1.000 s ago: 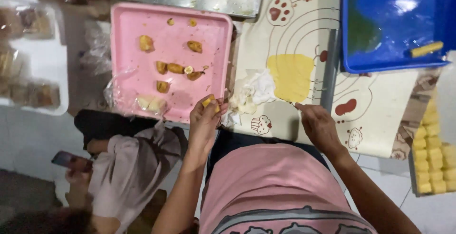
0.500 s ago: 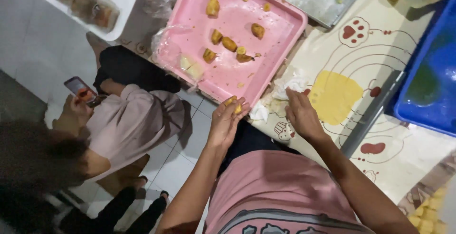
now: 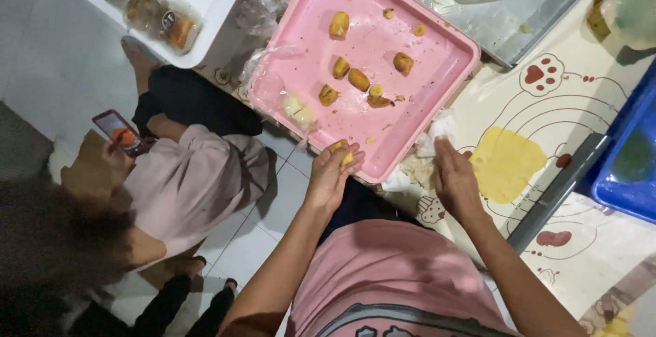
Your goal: Rolling out dough, adding banana filling, and rolling into small pastries on a production mat.
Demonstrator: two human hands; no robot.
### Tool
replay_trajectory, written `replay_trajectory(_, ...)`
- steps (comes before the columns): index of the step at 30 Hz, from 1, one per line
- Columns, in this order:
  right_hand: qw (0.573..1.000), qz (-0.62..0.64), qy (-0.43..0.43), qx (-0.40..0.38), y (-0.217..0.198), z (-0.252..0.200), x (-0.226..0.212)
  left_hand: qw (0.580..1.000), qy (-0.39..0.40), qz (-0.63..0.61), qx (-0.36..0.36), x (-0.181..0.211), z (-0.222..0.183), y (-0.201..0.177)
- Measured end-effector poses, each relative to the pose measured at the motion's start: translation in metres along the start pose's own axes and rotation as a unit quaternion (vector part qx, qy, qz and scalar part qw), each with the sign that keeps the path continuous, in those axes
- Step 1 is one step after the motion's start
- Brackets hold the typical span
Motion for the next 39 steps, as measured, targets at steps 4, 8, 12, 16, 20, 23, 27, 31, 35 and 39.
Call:
replay_trajectory(4, 0.998, -0.019, -0.062, -0.010, 0.023, -0.003, -0.001, 1.000, -0.009, 0.025, -0.012, 0.015, 0.010, 0.002)
replay_trajectory(8, 0.998, -0.028, -0.031, 0.035, 0.018, 0.004, 0.000, 0.999, -0.023, 0.041, -0.027, 0.040, 0.014, 0.011)
replay_trajectory(12, 0.991, -0.032, 0.079, 0.098, 0.003, 0.010, -0.001, 0.998, -0.037, 0.047, -0.025, 0.061, 0.016, 0.017)
replay_trajectory(16, 0.983, 0.013, 0.118, 0.137, -0.003, 0.035, -0.017, 0.997, -0.042, 0.053, -0.028, 0.070, 0.031, 0.013)
replay_trajectory(20, 0.976, 0.046, 0.141, 0.159, 0.012, 0.050, -0.020, 0.997, -0.045, 0.060, -0.021, 0.082, 0.034, 0.016)
replay_trajectory(23, 0.964, 0.106, 0.200, 0.137, 0.013, 0.061, -0.032, 0.997, -0.046, 0.062, -0.022, 0.090, 0.033, 0.022)
replay_trajectory(27, 0.946, 0.181, 0.233, 0.138, 0.022, 0.054, -0.030, 0.996, -0.050, 0.071, -0.023, 0.099, 0.035, 0.028)
replay_trajectory(31, 0.948, 0.127, 0.277, 0.088, 0.022, 0.032, -0.031, 0.991, -0.069, 0.111, -0.040, 0.109, 0.029, 0.037)
replay_trajectory(35, 0.979, 0.084, 0.094, 0.163, 0.037, 0.007, -0.017, 0.992, -0.055, 0.106, -0.026, 0.103, 0.050, 0.030)
replay_trajectory(39, 0.973, -0.044, 0.109, 0.199, 0.030, -0.008, -0.007, 0.991, -0.052, 0.117, -0.036, 0.103, 0.055, 0.032)
Point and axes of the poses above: each hand's wrist, its own z-axis towards the middle knuckle, its own y-axis out of the palm, x = y × z, the point moved 1 cm from there along z, towards the middle knuckle, and after that the axes turned 10 degrees about z, right-handed, at the moved point
